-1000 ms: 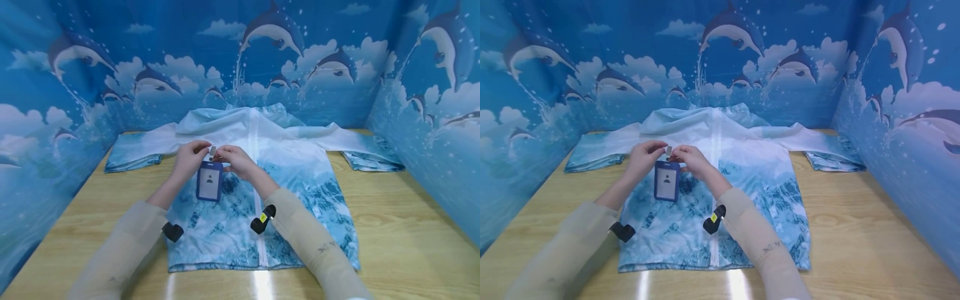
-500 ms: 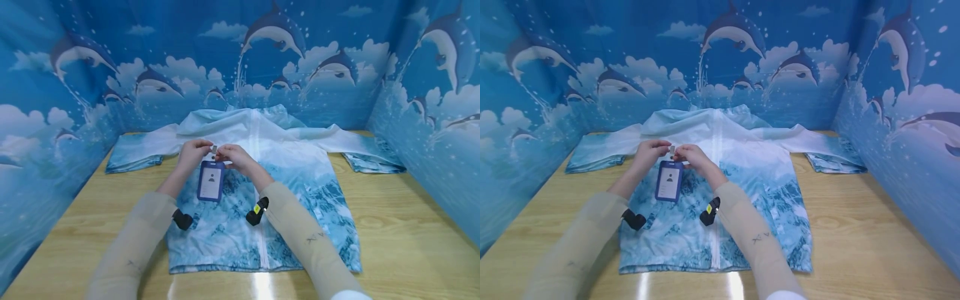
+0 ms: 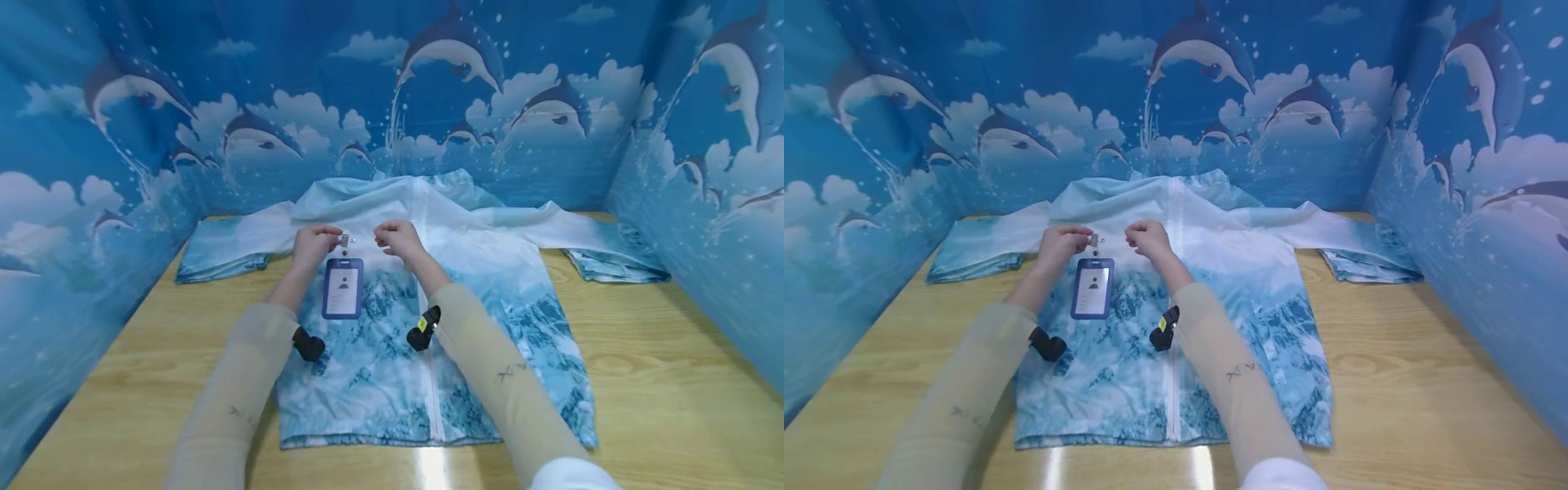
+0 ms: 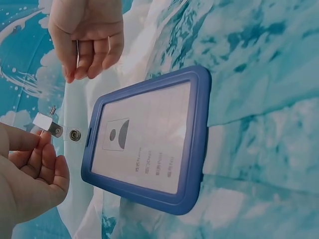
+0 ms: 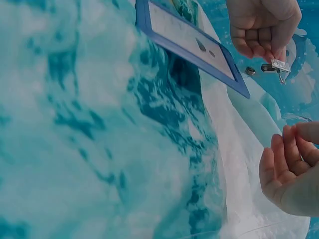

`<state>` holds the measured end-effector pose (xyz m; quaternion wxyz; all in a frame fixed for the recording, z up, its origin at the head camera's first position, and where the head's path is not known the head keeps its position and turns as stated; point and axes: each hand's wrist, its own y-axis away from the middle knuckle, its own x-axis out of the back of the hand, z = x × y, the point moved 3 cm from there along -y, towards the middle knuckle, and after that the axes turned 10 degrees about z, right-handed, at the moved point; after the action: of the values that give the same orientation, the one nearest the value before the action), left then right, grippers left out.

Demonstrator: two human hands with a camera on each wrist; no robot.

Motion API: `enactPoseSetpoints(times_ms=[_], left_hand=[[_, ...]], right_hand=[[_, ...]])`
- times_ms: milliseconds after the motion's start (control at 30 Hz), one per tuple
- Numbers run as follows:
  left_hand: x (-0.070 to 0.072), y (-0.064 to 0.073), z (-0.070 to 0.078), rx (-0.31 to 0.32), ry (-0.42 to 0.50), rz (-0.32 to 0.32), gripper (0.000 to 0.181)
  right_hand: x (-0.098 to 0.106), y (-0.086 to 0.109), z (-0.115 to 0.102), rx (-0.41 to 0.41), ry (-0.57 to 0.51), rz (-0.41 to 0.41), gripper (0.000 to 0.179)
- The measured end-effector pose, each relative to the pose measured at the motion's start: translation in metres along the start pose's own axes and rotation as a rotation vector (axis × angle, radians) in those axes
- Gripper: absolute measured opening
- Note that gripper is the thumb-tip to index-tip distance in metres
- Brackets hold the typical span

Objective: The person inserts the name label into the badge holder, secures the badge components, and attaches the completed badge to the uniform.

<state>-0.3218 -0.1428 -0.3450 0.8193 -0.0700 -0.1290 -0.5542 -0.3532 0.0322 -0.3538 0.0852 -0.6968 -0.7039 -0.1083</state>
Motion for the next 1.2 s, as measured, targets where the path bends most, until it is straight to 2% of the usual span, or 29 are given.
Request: enactPoseSetpoints(times_ms=[200,233,267,367,400,467,600,767,900,1100,1200], left_hand=[[-0.001,-0.005,-0.004,0.012,0.009,0.0,0.024],[-0.002,-0.009,-0.007,0.015,-0.004,0.01,0.023],[-0.004,-0.019,-0.016,-0.011,-0.013,0.026,0.021],[-0.012,-0.05,-0.043,-0.028,-0.046,0.072,0.017],[-0.013,-0.052,-0.044,-0.018,-0.057,0.077,0.017],[-0.011,-0.048,-0.041,-0.009,-0.062,0.069,0.018],[0.0,-0.01,-0.005,0.062,-0.066,0.008,0.025],[0.0,-0.006,-0.006,0.091,-0.081,0.005,0.025],[-0.004,-0.012,-0.013,0.068,-0.088,-0.006,0.026],[-0.018,-0.058,-0.055,0.039,-0.089,0.042,0.019],[-0.021,-0.068,-0.061,0.043,-0.082,0.04,0.019]], right_hand=[[-0.002,-0.011,-0.005,0.149,0.259,0.022,0.025],[-0.005,-0.013,-0.005,0.183,0.311,0.025,0.024],[-0.008,-0.014,-0.006,0.217,0.362,0.031,0.023],[-0.018,-0.017,-0.007,0.294,0.498,0.044,0.022],[-0.021,-0.017,-0.008,0.307,0.536,0.043,0.023],[-0.028,-0.018,-0.007,0.312,0.599,0.039,0.023],[-0.038,-0.023,-0.002,0.289,0.709,0.02,0.025],[-0.044,-0.024,0.008,0.213,0.784,-0.028,0.029],[-0.044,-0.026,0.013,0.203,0.807,-0.03,0.029],[-0.049,-0.031,0.018,0.185,0.787,-0.016,0.013],[-0.051,-0.033,0.018,0.186,0.819,-0.011,0.011]])
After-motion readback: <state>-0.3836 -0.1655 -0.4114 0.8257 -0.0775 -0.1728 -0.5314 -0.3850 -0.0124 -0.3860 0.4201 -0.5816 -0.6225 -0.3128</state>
